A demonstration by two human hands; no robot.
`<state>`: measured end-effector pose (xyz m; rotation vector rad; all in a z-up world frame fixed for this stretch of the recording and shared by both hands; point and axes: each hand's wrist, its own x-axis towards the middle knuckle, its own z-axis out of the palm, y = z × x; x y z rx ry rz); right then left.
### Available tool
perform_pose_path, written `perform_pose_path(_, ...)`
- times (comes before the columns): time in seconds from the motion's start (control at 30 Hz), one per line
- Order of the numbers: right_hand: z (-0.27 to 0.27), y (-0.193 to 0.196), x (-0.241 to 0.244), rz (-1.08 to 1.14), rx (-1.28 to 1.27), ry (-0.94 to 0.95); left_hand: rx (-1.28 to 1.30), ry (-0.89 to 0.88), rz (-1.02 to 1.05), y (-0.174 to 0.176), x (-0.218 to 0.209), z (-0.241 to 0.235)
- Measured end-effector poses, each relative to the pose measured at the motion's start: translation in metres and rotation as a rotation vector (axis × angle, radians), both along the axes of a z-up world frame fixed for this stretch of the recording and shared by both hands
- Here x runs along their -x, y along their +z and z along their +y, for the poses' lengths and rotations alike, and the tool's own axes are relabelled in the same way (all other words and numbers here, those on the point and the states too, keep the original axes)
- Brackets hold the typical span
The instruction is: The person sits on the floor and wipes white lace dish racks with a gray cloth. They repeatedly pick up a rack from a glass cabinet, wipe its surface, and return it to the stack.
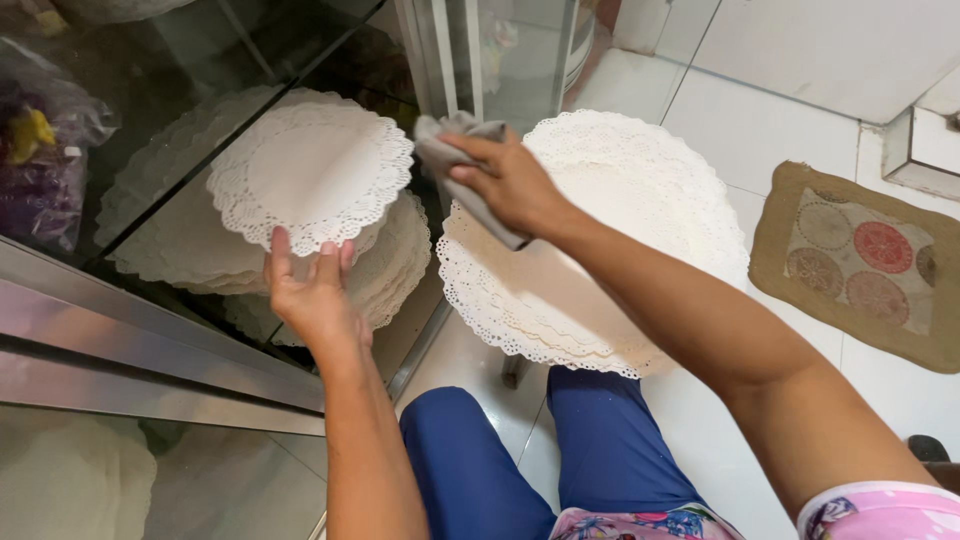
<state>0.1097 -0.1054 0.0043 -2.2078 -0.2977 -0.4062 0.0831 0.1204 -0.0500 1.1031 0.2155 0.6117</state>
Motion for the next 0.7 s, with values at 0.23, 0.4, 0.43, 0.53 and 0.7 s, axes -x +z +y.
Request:
perform_pose_path(0.23,0.058,-0.025,-0.020,0.071,-0.112,0.122,0.012,0.060,-0.028,-0.018,-0.013,0.029)
perform_pose_path(0.4,0.065,-0.018,-0.005,0.082,-0.044,0.187,-0.066,0.048,-0.026,-0.038,-0.028,0.047)
perform_pose_path(0.43,0.059,-0.018,-0.001,0.090,-0.042,0.188,-0.065,0.049,-0.019,-0.040,-0.028,0.049)
perform_pose_path(0.53,0.029,-0.017,0.012,0.071,-0.059,0.179,-0.134,-0.021,0.055,-0.039,-0.018,0.049)
perform_pose_path(0.7,-0.062,-0.022,0.036,-0.203,0.084,0.064,-0.234,0.040,0.088,-0.018,0.020,0.025)
